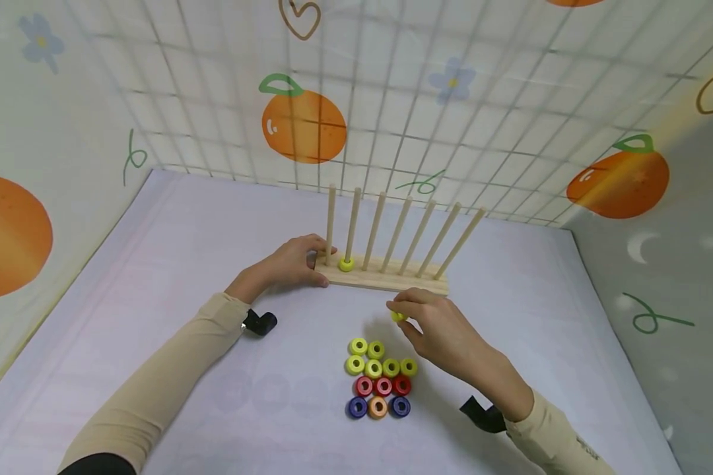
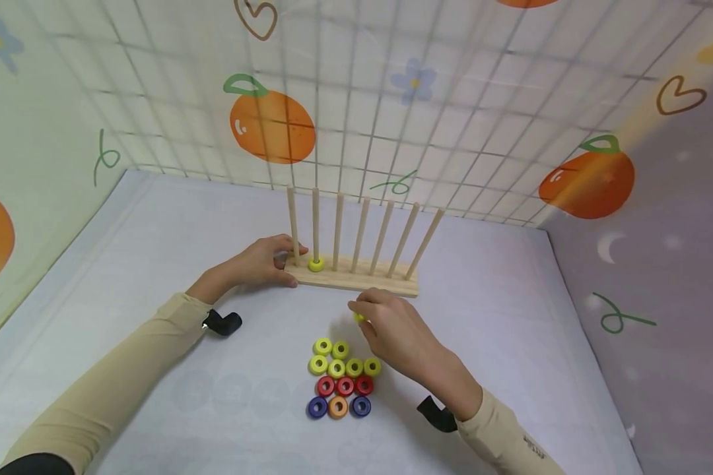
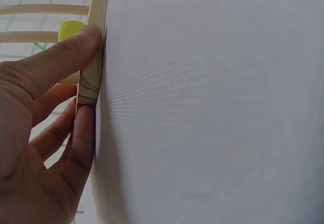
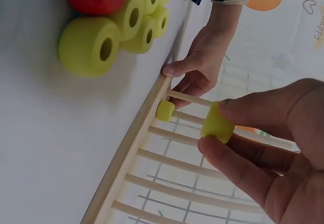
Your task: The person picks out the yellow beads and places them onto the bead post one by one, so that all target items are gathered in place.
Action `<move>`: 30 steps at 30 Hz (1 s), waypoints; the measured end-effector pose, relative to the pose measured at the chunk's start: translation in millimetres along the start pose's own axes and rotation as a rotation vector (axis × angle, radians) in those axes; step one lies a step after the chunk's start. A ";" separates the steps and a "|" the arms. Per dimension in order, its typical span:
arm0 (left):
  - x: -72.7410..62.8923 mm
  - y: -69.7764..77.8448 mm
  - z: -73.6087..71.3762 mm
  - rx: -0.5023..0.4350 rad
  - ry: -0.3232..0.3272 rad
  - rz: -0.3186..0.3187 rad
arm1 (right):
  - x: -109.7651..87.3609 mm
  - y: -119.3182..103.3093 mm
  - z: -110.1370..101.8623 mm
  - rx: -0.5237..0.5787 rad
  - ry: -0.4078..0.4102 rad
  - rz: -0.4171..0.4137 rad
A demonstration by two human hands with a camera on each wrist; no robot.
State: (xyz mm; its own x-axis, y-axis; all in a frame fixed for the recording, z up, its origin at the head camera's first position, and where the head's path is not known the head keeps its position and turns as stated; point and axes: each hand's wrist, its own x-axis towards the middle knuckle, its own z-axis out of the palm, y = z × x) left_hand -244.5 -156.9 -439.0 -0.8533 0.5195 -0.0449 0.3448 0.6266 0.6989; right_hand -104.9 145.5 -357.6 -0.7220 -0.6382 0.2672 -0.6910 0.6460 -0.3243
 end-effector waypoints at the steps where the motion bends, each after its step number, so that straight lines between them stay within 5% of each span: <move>1: 0.2 0.0 0.5 -0.004 0.000 -0.001 | 0.0 -0.4 -0.5 -0.001 0.005 -0.004; 30: 3.9 -0.5 0.9 -0.033 -0.010 0.024 | 8.6 -11.4 -14.0 -0.039 0.099 -0.025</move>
State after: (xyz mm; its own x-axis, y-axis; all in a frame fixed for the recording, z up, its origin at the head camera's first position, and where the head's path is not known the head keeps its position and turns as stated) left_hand -247.6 -154.6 -440.1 -0.8410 0.5399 -0.0347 0.3517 0.5943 0.7233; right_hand -103.7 138.5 -338.9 -0.7028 -0.6113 0.3638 -0.7086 0.6471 -0.2815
